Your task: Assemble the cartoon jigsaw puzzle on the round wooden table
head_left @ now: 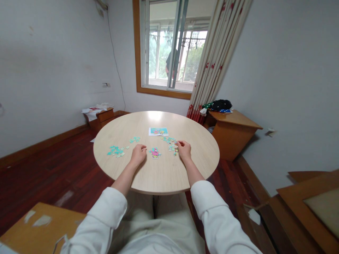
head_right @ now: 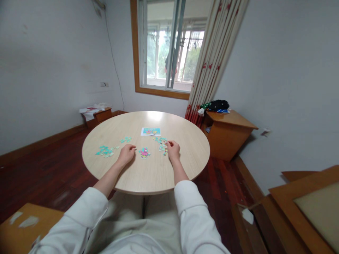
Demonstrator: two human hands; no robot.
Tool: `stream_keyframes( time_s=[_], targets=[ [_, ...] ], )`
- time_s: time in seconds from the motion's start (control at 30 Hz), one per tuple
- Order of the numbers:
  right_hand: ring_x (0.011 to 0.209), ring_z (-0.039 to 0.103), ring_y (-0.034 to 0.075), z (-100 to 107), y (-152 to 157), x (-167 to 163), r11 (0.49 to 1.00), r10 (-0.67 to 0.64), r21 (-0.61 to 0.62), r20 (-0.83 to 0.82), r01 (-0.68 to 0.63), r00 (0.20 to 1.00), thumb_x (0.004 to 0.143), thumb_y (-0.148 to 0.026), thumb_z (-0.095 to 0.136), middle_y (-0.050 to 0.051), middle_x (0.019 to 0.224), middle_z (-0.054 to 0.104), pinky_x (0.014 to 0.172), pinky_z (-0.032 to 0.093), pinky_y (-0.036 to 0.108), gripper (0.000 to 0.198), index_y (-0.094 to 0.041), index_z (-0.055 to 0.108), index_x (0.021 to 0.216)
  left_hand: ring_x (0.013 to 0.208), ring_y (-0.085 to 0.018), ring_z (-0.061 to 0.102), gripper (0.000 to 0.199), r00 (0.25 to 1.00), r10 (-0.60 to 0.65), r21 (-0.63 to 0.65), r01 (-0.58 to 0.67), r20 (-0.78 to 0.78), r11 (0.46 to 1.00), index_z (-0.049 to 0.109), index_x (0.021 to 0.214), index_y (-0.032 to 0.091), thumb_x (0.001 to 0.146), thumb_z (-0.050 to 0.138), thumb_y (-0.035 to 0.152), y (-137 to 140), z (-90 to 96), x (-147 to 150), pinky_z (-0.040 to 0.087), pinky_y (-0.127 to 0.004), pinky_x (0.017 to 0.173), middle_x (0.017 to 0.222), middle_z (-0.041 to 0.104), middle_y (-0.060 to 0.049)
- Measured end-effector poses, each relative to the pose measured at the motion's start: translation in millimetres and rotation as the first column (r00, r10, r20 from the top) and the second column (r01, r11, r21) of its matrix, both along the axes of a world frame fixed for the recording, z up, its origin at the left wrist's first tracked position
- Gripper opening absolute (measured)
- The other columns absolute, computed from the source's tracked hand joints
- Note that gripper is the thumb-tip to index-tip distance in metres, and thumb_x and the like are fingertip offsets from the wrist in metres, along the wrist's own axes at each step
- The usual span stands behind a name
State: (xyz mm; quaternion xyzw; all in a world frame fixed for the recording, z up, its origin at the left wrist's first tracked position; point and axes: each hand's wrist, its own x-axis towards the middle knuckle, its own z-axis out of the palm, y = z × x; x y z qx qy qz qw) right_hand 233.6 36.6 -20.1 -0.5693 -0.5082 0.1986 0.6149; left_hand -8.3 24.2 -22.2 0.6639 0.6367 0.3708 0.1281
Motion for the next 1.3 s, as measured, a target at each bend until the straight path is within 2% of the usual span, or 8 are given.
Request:
stream_keyframes(
  time_s=[0.27,0.43,0.53,0.63,0.77,0.9,1.13,1.3],
  targets=[
    [0.068,0.062,0.018,1.4,-1.1,-0.3,1.0,0.001,0.004,-0.01,-0.001,1.0,0.068,-0.034,0.056,0.009,0.072,0.07,0.061,0.049,0.028,0.023,-0.013,0.065,0.07,0.106,-0.02,0.057,0.034,0.994,0.031,0.024,-0.028,-0.109,0.999,0.066,0.101,0.012,0.08,0.039,0.014,12.3,-7.7,-2.7,0.04,-0.032,0.098,0.109,0.064,-0.012],
    [0.067,0.061,0.018,1.6,-1.6,-0.6,1.0,0.01,0.012,-0.022,-0.01,1.0,0.068,-0.034,0.056,0.009,0.071,0.069,0.06,0.049,0.028,0.022,-0.013,0.065,0.07,0.122,-0.022,0.045,0.042,0.966,0.058,0.013,-0.057,-0.252,0.998,0.058,0.115,0.004,0.08,0.036,0.013,19.7,-6.1,-1.9,0.033,-0.032,0.104,0.127,0.053,-0.018],
    [0.067,0.061,0.018,0.7,-1.2,-0.5,1.0,0.012,0.019,-0.026,-0.011,1.0,0.068,-0.036,0.056,0.009,0.071,0.069,0.059,0.049,0.028,0.025,-0.013,0.065,0.071,0.124,-0.024,0.043,0.044,0.941,0.08,0.021,-0.077,-0.328,0.997,0.054,0.119,0.003,0.081,0.036,0.013,24.8,-2.8,-4.5,0.031,-0.034,0.104,0.131,0.049,-0.02],
    [0.067,0.061,0.018,-0.7,0.0,0.2,1.0,0.02,0.017,-0.028,-0.02,0.999,0.069,-0.04,0.056,0.009,0.072,0.069,0.058,0.049,0.028,0.029,-0.013,0.066,0.072,0.117,-0.026,0.049,0.039,0.916,0.093,0.026,-0.09,-0.391,0.996,0.06,0.11,0.005,0.081,0.035,0.013,26.9,1.5,-7.8,0.033,-0.038,0.101,0.121,0.056,-0.02],
    [0.069,0.062,0.019,-1.2,1.0,1.1,1.0,0.026,0.011,-0.021,-0.026,0.999,0.068,-0.043,0.057,0.009,0.073,0.069,0.061,0.049,0.029,0.031,-0.013,0.065,0.071,0.104,-0.028,0.056,0.032,0.896,0.038,0.0,-0.043,-0.443,0.999,0.066,0.089,0.011,0.079,0.035,0.012,22.1,6.7,-9.2,0.033,-0.045,0.096,0.103,0.064,-0.017],
    [0.069,0.062,0.019,-0.3,0.8,1.2,1.0,0.014,0.016,0.007,-0.014,1.0,0.068,-0.045,0.056,0.01,0.073,0.07,0.064,0.049,0.03,0.032,-0.014,0.065,0.07,0.093,-0.025,0.059,0.03,0.889,-0.008,0.016,0.017,-0.459,1.0,0.068,0.081,0.016,0.079,0.038,0.014,15.9,8.8,-8.8,0.037,-0.037,0.088,0.092,0.067,-0.013],
    [0.07,0.063,0.02,-3.0,3.3,1.6,1.0,0.015,0.014,0.017,-0.015,1.0,0.068,-0.047,0.056,0.01,0.075,0.07,0.064,0.05,0.031,0.035,-0.014,0.066,0.072,0.105,-0.025,0.054,0.031,0.938,0.042,0.024,-0.036,-0.343,0.999,0.067,0.096,0.019,0.082,0.04,0.02,13.9,6.2,-8.6,0.034,-0.04,0.087,0.105,0.066,-0.011],
    [0.069,0.062,0.019,-1.2,1.0,-0.8,1.0,0.017,0.018,-0.005,-0.017,1.0,0.068,-0.043,0.056,0.01,0.073,0.07,0.063,0.05,0.03,0.031,-0.014,0.066,0.071,0.103,-0.024,0.055,0.029,0.952,0.032,-0.022,-0.041,-0.304,0.999,0.067,0.097,0.02,0.08,0.043,0.021,11.1,8.0,-9.4,0.033,-0.041,0.088,0.104,0.065,-0.01]
  ],
)
